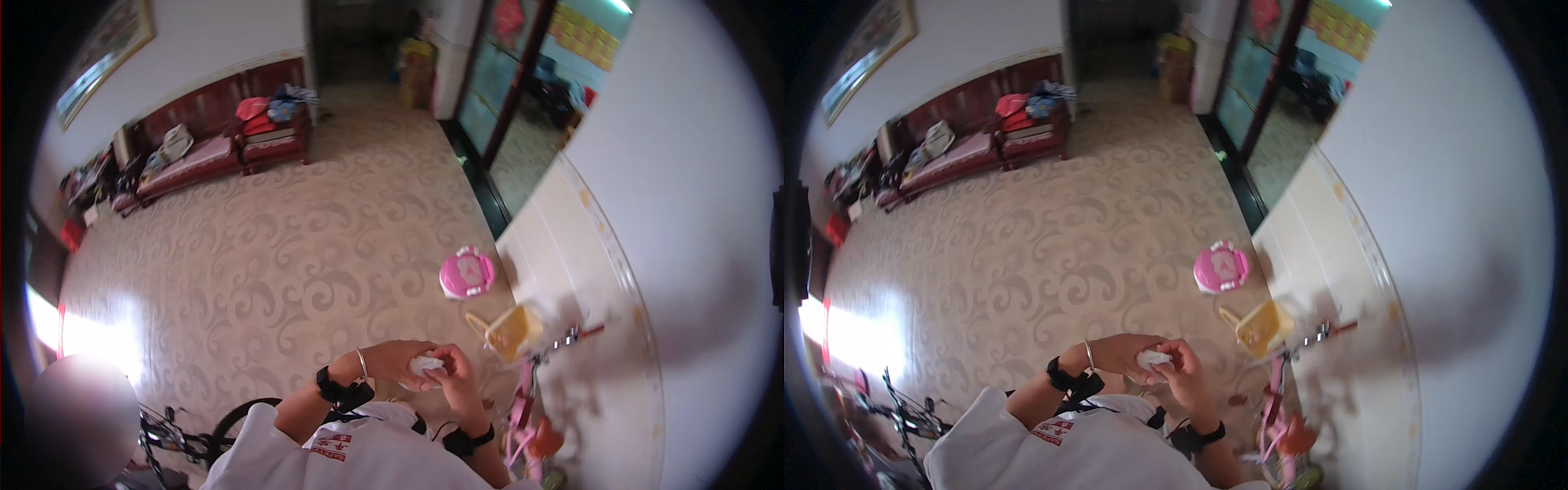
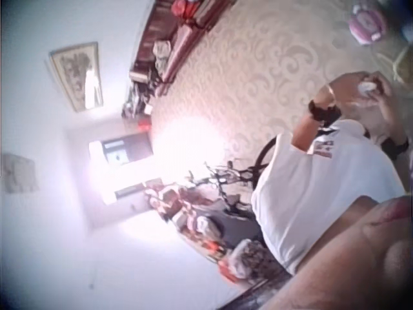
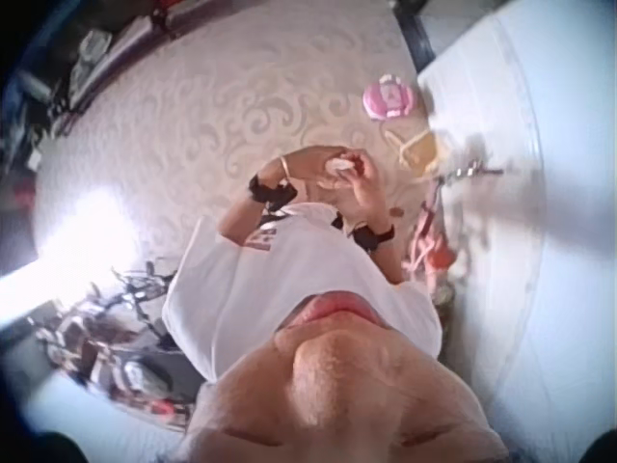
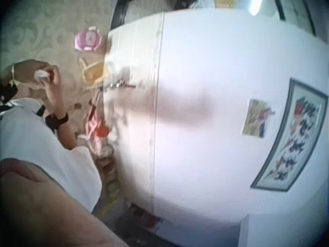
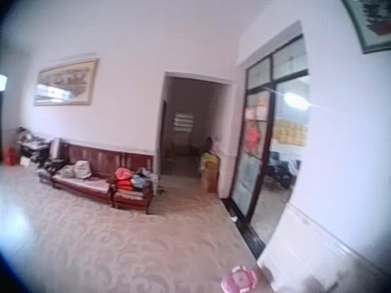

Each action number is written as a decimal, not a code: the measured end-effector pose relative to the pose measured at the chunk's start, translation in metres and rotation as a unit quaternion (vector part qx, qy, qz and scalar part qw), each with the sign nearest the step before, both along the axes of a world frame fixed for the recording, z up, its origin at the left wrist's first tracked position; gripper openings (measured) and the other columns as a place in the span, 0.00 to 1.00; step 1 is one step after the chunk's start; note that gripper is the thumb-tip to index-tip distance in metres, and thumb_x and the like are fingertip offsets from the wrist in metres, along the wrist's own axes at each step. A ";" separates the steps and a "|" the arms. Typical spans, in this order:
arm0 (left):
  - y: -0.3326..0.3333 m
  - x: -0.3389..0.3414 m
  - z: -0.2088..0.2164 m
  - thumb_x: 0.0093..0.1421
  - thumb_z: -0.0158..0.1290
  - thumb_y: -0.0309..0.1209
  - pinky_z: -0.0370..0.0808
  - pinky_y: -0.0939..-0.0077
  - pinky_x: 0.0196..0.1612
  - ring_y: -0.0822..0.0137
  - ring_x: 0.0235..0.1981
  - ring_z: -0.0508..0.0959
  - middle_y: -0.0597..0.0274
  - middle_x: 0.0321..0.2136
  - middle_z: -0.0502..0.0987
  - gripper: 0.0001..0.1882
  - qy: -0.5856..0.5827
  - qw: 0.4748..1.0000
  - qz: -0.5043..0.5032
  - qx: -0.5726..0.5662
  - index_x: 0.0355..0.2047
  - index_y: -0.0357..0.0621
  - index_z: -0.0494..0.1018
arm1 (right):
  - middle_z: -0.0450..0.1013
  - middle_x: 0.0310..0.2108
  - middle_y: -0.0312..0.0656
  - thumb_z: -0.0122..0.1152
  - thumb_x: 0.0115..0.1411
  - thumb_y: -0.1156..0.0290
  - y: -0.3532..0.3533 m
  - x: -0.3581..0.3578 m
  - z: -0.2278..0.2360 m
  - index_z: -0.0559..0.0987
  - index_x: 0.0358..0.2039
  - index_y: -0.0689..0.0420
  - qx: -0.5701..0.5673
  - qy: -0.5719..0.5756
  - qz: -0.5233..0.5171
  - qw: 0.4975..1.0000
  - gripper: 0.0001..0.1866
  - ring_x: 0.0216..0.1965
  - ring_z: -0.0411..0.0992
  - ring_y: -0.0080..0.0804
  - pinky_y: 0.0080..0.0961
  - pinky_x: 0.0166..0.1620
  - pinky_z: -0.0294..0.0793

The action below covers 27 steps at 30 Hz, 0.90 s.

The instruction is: The recorder prepares items, handles a bag, and moves through different rooms of a house.

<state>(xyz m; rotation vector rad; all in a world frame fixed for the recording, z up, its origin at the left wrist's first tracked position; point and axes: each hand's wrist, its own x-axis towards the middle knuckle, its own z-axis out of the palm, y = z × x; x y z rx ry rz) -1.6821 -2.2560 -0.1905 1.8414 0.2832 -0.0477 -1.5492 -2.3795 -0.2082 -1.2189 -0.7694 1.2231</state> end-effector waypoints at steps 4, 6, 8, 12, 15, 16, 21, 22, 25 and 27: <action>0.053 0.007 -0.018 0.51 0.54 0.41 0.67 0.68 0.46 0.55 0.44 0.71 0.55 0.43 0.72 0.26 0.015 0.982 0.094 0.165 0.49 0.50 0.65 | 0.66 0.30 0.33 0.53 0.47 0.83 0.055 0.032 -0.026 0.68 0.34 0.58 0.025 -0.087 -0.050 0.995 0.12 0.31 0.64 0.18 0.14 0.35 0.65; 0.080 0.013 -0.021 0.52 0.54 0.41 0.67 0.67 0.45 0.55 0.43 0.72 0.55 0.41 0.72 0.24 0.051 0.979 0.128 0.152 0.49 0.51 0.65 | 0.66 0.29 0.33 0.53 0.48 0.83 0.086 0.047 -0.034 0.68 0.34 0.58 0.012 -0.107 -0.042 0.993 0.11 0.31 0.65 0.18 0.14 0.35 0.65; 0.107 0.019 -0.034 0.54 0.51 0.39 0.68 0.65 0.40 0.55 0.38 0.74 0.54 0.36 0.74 0.19 0.054 0.974 0.142 0.169 0.46 0.51 0.67 | 0.66 0.28 0.33 0.51 0.49 0.82 0.119 0.059 -0.044 0.69 0.33 0.59 0.005 -0.119 -0.046 0.992 0.09 0.30 0.65 0.18 0.14 0.35 0.65; 0.186 0.043 -0.029 0.54 0.50 0.40 0.69 0.66 0.38 0.55 0.36 0.74 0.53 0.34 0.75 0.18 0.033 0.967 0.108 0.230 0.44 0.49 0.68 | 0.66 0.28 0.33 0.50 0.50 0.82 0.197 0.088 -0.045 0.69 0.34 0.59 0.043 -0.148 -0.048 0.987 0.09 0.29 0.64 0.18 0.14 0.34 0.64; 0.250 0.072 -0.006 0.53 0.50 0.41 0.69 0.67 0.36 0.56 0.34 0.75 0.53 0.32 0.75 0.17 0.007 0.992 0.045 0.118 0.41 0.47 0.70 | 0.66 0.28 0.33 0.49 0.51 0.82 0.256 0.103 -0.026 0.69 0.35 0.59 0.019 -0.062 -0.104 0.992 0.09 0.28 0.63 0.19 0.15 0.34 0.64; 0.270 0.083 -0.005 0.53 0.50 0.41 0.69 0.68 0.36 0.56 0.34 0.75 0.54 0.31 0.75 0.17 -0.035 0.987 0.033 0.154 0.41 0.46 0.71 | 0.66 0.28 0.33 0.49 0.51 0.82 0.277 0.109 -0.026 0.69 0.35 0.59 0.059 -0.071 -0.119 0.989 0.09 0.28 0.63 0.20 0.15 0.34 0.64; 0.335 0.143 0.007 0.53 0.49 0.45 0.69 0.65 0.36 0.56 0.32 0.74 0.54 0.29 0.74 0.19 -0.019 0.967 0.029 0.254 0.41 0.47 0.71 | 0.68 0.35 0.37 0.47 0.55 0.83 0.343 0.155 -0.030 0.68 0.38 0.59 0.042 -0.290 -0.158 0.943 0.10 0.38 0.66 0.24 0.21 0.41 0.66; 0.345 0.151 0.001 0.53 0.49 0.45 0.69 0.65 0.36 0.56 0.32 0.74 0.54 0.29 0.74 0.19 -0.019 0.966 0.012 0.256 0.41 0.47 0.71 | 0.68 0.35 0.37 0.47 0.55 0.83 0.355 0.160 -0.033 0.68 0.38 0.59 0.039 -0.285 -0.174 0.942 0.10 0.38 0.66 0.24 0.21 0.41 0.66; 0.377 0.176 -0.030 0.54 0.48 0.46 0.69 0.64 0.36 0.54 0.32 0.74 0.52 0.29 0.73 0.20 -0.052 0.973 0.036 0.220 0.41 0.48 0.71 | 0.68 0.34 0.38 0.50 0.52 0.83 0.388 0.182 -0.042 0.69 0.37 0.59 -0.005 -0.226 -0.205 0.952 0.11 0.36 0.67 0.24 0.21 0.39 0.67; 0.403 0.195 -0.038 0.54 0.48 0.44 0.68 0.61 0.36 0.51 0.31 0.73 0.50 0.28 0.73 0.17 -0.048 0.970 0.034 0.234 0.38 0.48 0.71 | 0.68 0.31 0.38 0.51 0.52 0.82 0.413 0.202 -0.050 0.70 0.35 0.59 0.042 -0.576 -0.199 0.792 0.10 0.34 0.68 0.24 0.20 0.38 0.67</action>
